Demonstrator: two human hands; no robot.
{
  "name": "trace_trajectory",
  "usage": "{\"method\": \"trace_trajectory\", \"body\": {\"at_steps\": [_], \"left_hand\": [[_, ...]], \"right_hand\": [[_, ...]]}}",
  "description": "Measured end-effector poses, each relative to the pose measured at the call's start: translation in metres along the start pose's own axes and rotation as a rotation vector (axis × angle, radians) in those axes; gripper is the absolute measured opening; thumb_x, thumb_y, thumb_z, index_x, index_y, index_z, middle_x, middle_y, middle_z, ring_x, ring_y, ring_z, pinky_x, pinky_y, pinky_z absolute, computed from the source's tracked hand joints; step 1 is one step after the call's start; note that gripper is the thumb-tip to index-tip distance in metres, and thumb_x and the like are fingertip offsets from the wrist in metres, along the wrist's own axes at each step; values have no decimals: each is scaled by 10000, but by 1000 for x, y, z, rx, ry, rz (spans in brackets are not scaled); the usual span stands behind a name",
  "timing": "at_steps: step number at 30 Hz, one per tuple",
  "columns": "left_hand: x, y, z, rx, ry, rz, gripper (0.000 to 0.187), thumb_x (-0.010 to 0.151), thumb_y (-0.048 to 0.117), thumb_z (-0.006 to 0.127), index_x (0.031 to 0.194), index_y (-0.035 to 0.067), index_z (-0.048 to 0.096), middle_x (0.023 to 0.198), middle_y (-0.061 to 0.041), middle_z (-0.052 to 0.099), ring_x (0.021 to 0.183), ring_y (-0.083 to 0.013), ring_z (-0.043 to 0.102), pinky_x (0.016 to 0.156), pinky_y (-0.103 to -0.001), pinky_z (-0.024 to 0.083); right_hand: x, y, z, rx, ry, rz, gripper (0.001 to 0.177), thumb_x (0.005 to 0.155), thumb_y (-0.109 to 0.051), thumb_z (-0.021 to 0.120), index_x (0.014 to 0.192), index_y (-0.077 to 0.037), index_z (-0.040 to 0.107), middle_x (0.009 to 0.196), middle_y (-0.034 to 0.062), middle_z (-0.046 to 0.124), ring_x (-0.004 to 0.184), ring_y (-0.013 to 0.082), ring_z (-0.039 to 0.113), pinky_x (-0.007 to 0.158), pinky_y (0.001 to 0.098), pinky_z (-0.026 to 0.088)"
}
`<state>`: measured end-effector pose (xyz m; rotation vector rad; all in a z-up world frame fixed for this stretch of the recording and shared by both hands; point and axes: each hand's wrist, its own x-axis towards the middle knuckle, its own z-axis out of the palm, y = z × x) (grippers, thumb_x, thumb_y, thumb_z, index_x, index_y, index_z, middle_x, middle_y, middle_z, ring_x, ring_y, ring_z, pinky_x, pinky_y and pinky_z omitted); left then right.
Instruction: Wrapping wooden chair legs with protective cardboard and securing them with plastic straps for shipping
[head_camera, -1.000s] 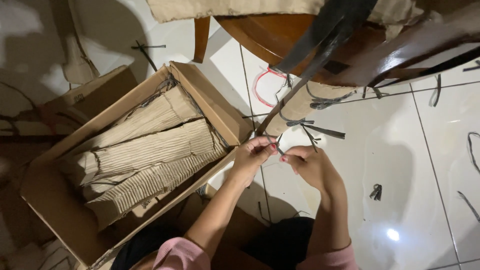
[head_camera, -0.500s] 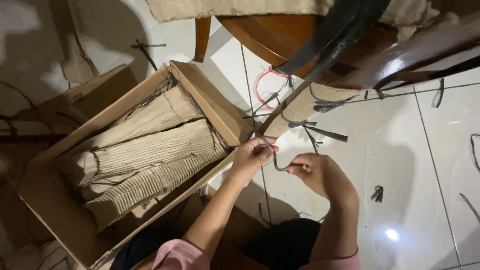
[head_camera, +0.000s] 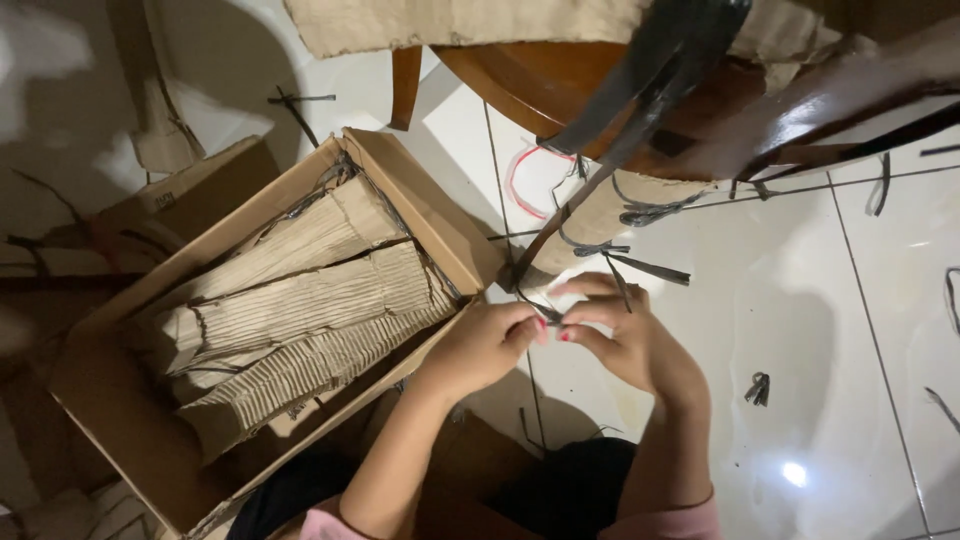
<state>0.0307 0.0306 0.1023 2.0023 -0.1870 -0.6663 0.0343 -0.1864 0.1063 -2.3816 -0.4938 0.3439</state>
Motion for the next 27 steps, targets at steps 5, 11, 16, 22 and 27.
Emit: {"method": "trace_trajectory", "body": {"at_steps": [5, 11, 16, 22, 27], "left_hand": [[12, -31, 2, 106, 75, 10, 277, 1008, 268, 537, 1047, 83, 739, 885, -196, 742, 886, -406, 711, 755, -461, 558], [27, -52, 7, 105, 245, 128, 249, 972, 176, 573, 1194, 87, 644, 1088, -180, 724, 1036, -390, 723, 860, -481, 587], [23, -19, -2, 11, 336, 110, 337, 1016, 156, 517, 1332, 68, 592, 1153, -230, 671, 1116, -414, 683, 925, -504, 581], [20, -6, -6, -90, 421, 140, 388, 1015, 117, 502, 1398, 64, 529, 1247, -308, 615, 1246, -488, 592, 938, -535, 565], [16, -12, -5, -120, 440, 134, 392, 1009, 96, 537, 1399, 60, 540, 1236, -341, 612, 1219, -533, 574, 909, -535, 577]], "right_hand": [[-17, 25, -16, 173, -18, 470, 194, 947, -193, 648, 999, -132, 824, 870, 172, 812, 900, 355, 745, 889, 476, 537], [-22, 106, 6, -212, 476, 716, 123, 927, -336, 745, 999, -275, 824, 699, 95, 725, 738, 415, 715, 677, 484, 550], [21, 77, 18, 50, 767, 540, 119, 975, -179, 710, 1010, -237, 808, 630, 79, 671, 570, 276, 621, 633, 365, 514], [41, 70, 18, 116, 983, 563, 172, 937, -144, 644, 991, -103, 802, 436, 12, 445, 435, 163, 436, 491, 348, 377], [33, 91, 18, 41, 1043, 500, 156, 977, -48, 633, 984, -13, 784, 423, 26, 480, 393, 136, 438, 444, 255, 323]]}}
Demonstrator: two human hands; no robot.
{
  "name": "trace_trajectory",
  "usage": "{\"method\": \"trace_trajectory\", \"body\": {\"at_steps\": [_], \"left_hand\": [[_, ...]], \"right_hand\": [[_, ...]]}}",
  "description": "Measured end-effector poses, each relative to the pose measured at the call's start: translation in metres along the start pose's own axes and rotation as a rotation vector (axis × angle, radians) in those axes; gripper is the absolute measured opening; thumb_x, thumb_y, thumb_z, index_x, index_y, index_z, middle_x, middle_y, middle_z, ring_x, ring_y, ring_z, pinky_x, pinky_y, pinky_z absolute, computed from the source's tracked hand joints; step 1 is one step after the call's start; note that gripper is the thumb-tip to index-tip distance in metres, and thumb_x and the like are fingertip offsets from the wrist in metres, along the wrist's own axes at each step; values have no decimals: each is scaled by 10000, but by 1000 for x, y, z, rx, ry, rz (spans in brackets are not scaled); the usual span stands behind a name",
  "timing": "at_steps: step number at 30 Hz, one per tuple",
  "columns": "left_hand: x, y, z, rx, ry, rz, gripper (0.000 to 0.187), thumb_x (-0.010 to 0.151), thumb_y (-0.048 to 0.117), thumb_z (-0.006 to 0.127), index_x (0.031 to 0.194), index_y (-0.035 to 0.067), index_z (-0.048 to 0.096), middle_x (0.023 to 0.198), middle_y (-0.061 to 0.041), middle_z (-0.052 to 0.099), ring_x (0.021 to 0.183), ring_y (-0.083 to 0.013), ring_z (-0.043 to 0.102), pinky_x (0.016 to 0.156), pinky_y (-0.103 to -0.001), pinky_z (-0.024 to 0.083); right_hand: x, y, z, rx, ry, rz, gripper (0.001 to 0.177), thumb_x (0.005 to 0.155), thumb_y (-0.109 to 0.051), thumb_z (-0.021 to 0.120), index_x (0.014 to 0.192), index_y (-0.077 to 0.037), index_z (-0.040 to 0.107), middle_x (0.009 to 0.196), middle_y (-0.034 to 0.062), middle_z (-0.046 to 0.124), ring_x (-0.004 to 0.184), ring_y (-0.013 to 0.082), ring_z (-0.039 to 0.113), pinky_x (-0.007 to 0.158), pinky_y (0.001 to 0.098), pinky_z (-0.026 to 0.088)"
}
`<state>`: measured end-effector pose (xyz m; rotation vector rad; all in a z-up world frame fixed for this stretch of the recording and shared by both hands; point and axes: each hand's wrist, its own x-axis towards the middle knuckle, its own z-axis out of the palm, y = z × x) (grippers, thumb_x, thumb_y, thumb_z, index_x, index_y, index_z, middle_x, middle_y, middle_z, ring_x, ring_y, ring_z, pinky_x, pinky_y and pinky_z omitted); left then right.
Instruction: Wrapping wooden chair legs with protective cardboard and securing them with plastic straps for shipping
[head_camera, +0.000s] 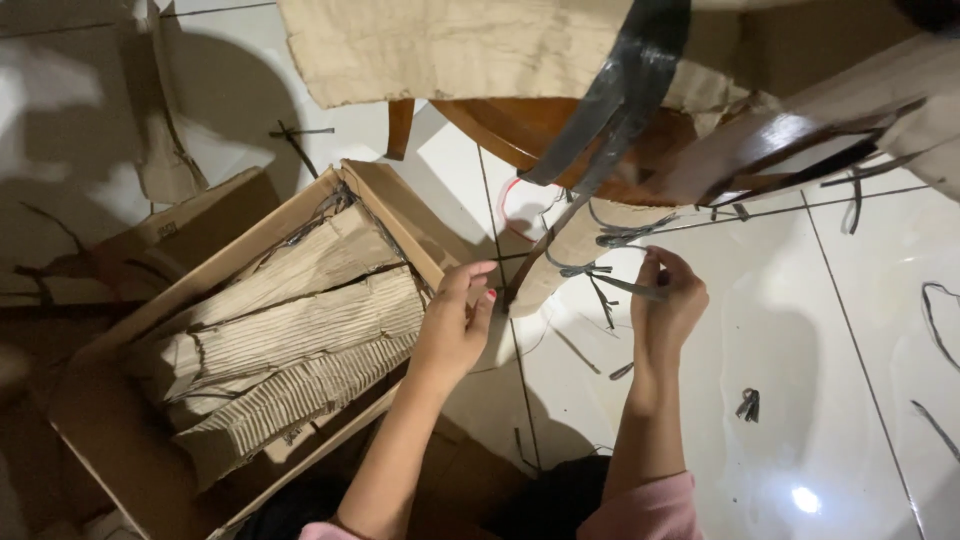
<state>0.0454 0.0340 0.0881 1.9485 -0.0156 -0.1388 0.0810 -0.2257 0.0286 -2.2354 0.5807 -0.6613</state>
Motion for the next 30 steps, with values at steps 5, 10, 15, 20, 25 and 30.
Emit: {"method": "trace_trajectory", "body": {"at_steps": [5, 10, 15, 20, 25, 30], "left_hand": [[-4, 4, -1, -24, 6, -34, 368, 990, 54, 533, 1354, 59, 586, 1210, -334, 630, 1203, -511, 604, 904, -542, 581], [-1, -7, 6, 6, 23, -6, 349, 968, 9, 542, 1305, 58, 621, 1170, -299, 645, 1204, -487, 619, 915, -533, 579], [0, -6, 14, 65, 55, 29, 331, 972, 27, 555, 1285, 89, 643, 1155, -250, 648, 1177, -456, 638, 912, -521, 584], [1, 8, 20, 71, 107, 53, 322, 980, 20, 541, 1278, 80, 649, 1175, -234, 648, 995, -419, 703, 769, -456, 622], [-2, 12, 20, 68, 116, 66, 322, 975, 9, 547, 1270, 75, 658, 1178, -236, 648, 985, -456, 691, 730, -483, 619], [7, 6, 26, 109, 76, 144, 472, 972, 0, 562, 1441, 18, 512, 1332, -301, 578, 1257, -543, 522, 1040, -656, 419]], "right_hand": [[7, 45, -4, -94, -72, 32, 130, 961, -93, 669, 979, -76, 796, 452, 48, 533, 426, 199, 516, 471, 298, 370], [18, 86, -16, -178, -108, 157, 128, 901, -191, 704, 965, -231, 807, 423, -37, 508, 405, 157, 504, 495, 273, 401], [13, 57, -15, -35, -172, 233, 175, 896, -240, 698, 1009, -185, 820, 559, 73, 649, 552, 183, 587, 553, 330, 443], [18, 53, -1, -14, -21, 238, 153, 903, -177, 670, 951, -164, 814, 453, 11, 549, 430, 156, 515, 499, 258, 401], [20, 40, -2, 1, 99, 233, 125, 913, -150, 689, 936, -128, 811, 451, 34, 532, 429, 176, 503, 485, 283, 392], [3, 24, 30, 357, -177, -57, 149, 904, 3, 699, 945, -91, 806, 778, 170, 736, 612, 220, 623, 620, 349, 503]]}}
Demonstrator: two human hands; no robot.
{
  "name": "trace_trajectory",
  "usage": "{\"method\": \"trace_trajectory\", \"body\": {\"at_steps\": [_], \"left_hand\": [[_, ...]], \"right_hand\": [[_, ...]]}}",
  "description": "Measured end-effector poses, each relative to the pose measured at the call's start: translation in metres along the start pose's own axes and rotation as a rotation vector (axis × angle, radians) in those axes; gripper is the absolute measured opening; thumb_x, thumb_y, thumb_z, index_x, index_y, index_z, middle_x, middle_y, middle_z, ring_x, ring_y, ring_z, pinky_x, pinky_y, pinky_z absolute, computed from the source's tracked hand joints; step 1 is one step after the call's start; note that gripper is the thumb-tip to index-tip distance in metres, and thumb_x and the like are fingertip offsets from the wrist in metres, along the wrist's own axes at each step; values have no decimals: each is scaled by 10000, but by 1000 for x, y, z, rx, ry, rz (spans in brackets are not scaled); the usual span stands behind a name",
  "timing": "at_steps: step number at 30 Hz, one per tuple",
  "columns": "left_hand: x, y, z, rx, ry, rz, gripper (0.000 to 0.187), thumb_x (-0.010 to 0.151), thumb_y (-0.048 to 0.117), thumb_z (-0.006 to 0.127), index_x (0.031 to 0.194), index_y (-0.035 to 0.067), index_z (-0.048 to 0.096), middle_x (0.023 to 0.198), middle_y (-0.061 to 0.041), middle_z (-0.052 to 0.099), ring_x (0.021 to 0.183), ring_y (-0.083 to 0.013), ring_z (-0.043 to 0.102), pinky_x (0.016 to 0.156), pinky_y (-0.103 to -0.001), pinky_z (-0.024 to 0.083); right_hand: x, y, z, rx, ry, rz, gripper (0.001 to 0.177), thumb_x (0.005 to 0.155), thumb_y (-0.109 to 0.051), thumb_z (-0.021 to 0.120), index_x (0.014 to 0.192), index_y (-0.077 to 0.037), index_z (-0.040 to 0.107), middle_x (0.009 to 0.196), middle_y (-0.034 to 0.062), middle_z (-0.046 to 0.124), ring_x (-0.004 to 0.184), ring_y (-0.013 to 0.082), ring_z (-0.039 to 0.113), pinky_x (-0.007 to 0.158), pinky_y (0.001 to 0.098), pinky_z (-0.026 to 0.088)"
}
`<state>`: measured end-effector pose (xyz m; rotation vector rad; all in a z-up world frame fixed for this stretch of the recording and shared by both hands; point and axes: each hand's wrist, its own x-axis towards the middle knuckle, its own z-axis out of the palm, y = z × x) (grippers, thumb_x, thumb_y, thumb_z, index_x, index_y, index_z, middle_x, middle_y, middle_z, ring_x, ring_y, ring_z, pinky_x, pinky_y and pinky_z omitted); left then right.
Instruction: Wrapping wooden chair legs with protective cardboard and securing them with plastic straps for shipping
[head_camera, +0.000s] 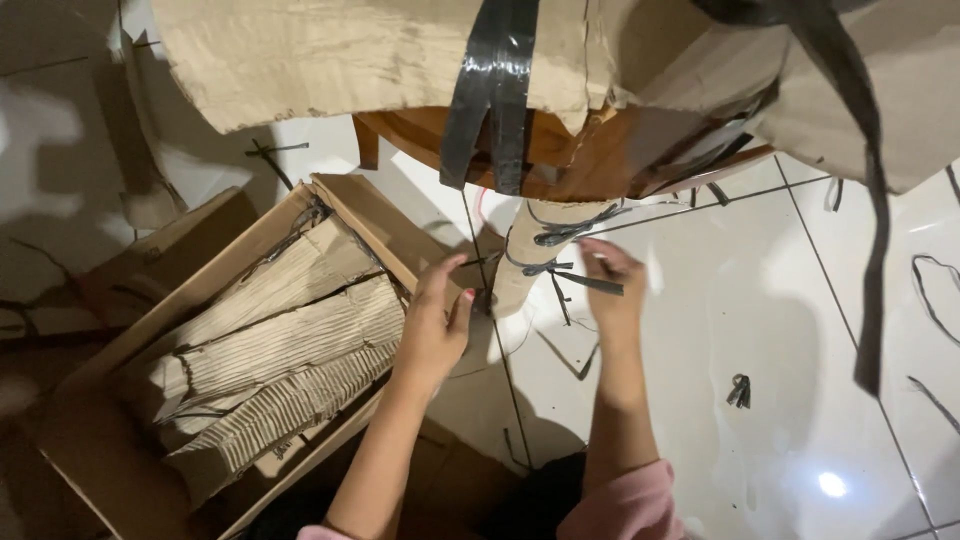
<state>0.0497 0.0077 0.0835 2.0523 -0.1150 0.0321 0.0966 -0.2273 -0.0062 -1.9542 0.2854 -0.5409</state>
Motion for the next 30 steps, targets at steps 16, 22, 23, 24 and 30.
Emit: {"method": "trace_trajectory", "body": {"at_steps": [16, 22, 23, 24, 30], "left_hand": [[29, -73, 29, 700, -101, 188, 144, 925, 133, 651, 897, 246, 737, 752, 25, 748, 811, -230, 749, 985, -485, 501], [-13, -32, 8, 583, -140, 138, 137, 941, 216, 648, 998, 282, 753, 779, -57, 780, 817, -327, 765, 930, -478, 520], [-17, -23, 6, 404, -146, 59, 150, 911, 171, 679, 998, 240, 779, 791, -81, 786, 804, -339, 763, 872, -455, 555], [-20, -13, 4, 225, -151, -17, 168, 880, 126, 710, 999, 197, 805, 803, -105, 792, 790, -351, 761, 815, -433, 589], [-23, -21, 30, -305, -84, -363, 207, 823, 221, 824, 956, 63, 808, 793, -152, 795, 745, -285, 785, 663, -348, 620]], "right_hand": [[-13, -22, 25, -323, -485, 185, 259, 943, -159, 546, 825, -21, 731, 693, 161, 713, 720, 310, 724, 637, 438, 539], [-24, -56, -4, -359, -549, 159, 235, 964, -117, 550, 821, -41, 720, 609, 123, 668, 557, 272, 649, 535, 366, 480], [-27, -63, -9, -380, -580, 177, 217, 968, -100, 550, 896, -55, 749, 635, 127, 680, 579, 270, 648, 561, 354, 487], [-29, -71, -13, -402, -609, 195, 228, 973, -84, 549, 970, -68, 777, 662, 130, 691, 601, 268, 647, 587, 342, 495], [-41, -119, -43, -486, -815, 318, 259, 943, -47, 546, 1012, -41, 796, 727, 160, 746, 649, 277, 641, 633, 364, 518]]}}
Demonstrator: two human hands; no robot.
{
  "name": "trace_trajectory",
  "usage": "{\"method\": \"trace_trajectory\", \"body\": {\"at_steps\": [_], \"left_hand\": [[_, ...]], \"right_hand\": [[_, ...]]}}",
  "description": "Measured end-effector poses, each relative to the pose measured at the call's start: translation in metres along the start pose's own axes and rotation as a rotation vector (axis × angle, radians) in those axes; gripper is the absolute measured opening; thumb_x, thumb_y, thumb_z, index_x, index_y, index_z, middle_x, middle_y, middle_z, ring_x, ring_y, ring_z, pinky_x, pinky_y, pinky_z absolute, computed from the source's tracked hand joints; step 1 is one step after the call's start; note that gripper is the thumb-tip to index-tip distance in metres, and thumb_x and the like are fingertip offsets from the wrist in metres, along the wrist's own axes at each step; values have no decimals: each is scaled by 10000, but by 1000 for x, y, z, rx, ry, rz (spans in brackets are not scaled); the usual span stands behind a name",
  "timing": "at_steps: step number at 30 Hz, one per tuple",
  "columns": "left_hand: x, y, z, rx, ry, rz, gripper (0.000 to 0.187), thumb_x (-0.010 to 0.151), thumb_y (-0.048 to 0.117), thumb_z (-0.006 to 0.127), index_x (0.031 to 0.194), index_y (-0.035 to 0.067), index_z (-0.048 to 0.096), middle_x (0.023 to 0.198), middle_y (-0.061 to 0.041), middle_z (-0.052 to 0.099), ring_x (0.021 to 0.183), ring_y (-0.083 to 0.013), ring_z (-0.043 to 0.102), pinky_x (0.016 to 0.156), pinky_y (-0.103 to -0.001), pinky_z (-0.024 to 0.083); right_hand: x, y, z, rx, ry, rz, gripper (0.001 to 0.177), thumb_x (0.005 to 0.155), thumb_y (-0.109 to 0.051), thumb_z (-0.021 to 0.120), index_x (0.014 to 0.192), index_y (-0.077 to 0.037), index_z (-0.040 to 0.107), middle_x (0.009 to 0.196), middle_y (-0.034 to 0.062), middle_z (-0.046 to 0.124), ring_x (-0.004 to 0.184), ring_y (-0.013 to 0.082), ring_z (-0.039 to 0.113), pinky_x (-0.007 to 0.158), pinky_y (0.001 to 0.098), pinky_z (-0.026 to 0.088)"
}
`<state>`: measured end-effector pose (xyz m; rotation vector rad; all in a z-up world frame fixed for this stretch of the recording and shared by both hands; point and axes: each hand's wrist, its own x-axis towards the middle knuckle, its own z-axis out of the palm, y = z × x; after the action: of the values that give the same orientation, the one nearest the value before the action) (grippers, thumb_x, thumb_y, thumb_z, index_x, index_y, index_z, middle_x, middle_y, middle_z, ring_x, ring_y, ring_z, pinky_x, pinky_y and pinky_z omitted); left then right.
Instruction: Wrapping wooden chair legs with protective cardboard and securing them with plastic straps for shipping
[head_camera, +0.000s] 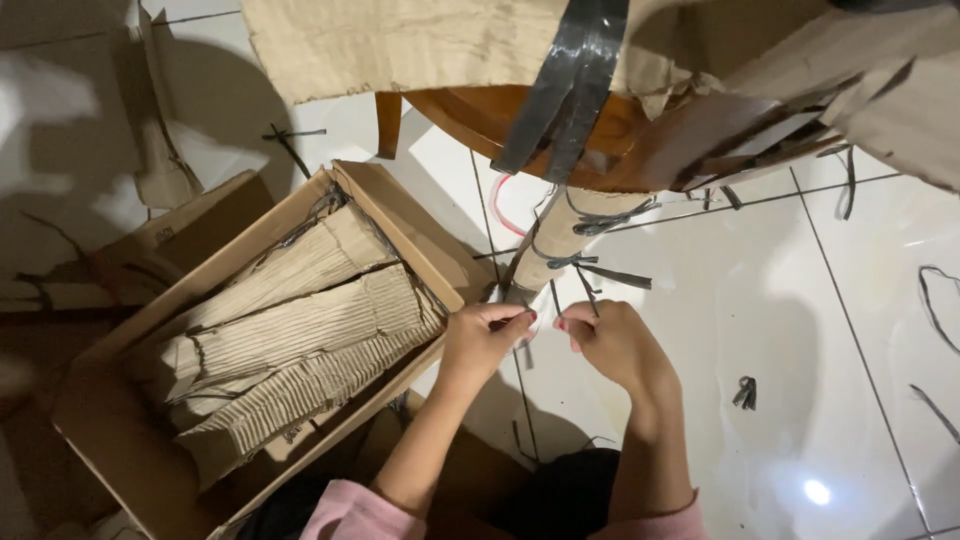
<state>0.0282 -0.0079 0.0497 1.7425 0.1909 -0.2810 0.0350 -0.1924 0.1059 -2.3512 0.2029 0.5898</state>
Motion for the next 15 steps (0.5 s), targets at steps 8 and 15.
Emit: {"method": "trace_trajectory", "body": {"at_steps": [8, 15], "left_hand": [[20, -20, 30, -703, 43, -305, 211, 823, 96, 823, 992, -24, 787, 918, -272, 744, 854, -335, 757, 818, -428, 638], [19, -35, 30, -716, -14, -270, 290, 798, 128, 881, 1051, 12, 798, 921, -191, 755, 834, -193, 748, 744, -258, 611]], "right_hand": [[4, 3, 10, -83, -225, -11, 258, 936, -142, 569, 983, -157, 822, 797, 58, 815, 669, 216, 747, 715, 341, 603], [4, -5, -11, -17, -259, 116, 463, 943, -464, 611, 1200, -115, 773, 961, 174, 830, 1122, 388, 724, 1037, 516, 530]]}}
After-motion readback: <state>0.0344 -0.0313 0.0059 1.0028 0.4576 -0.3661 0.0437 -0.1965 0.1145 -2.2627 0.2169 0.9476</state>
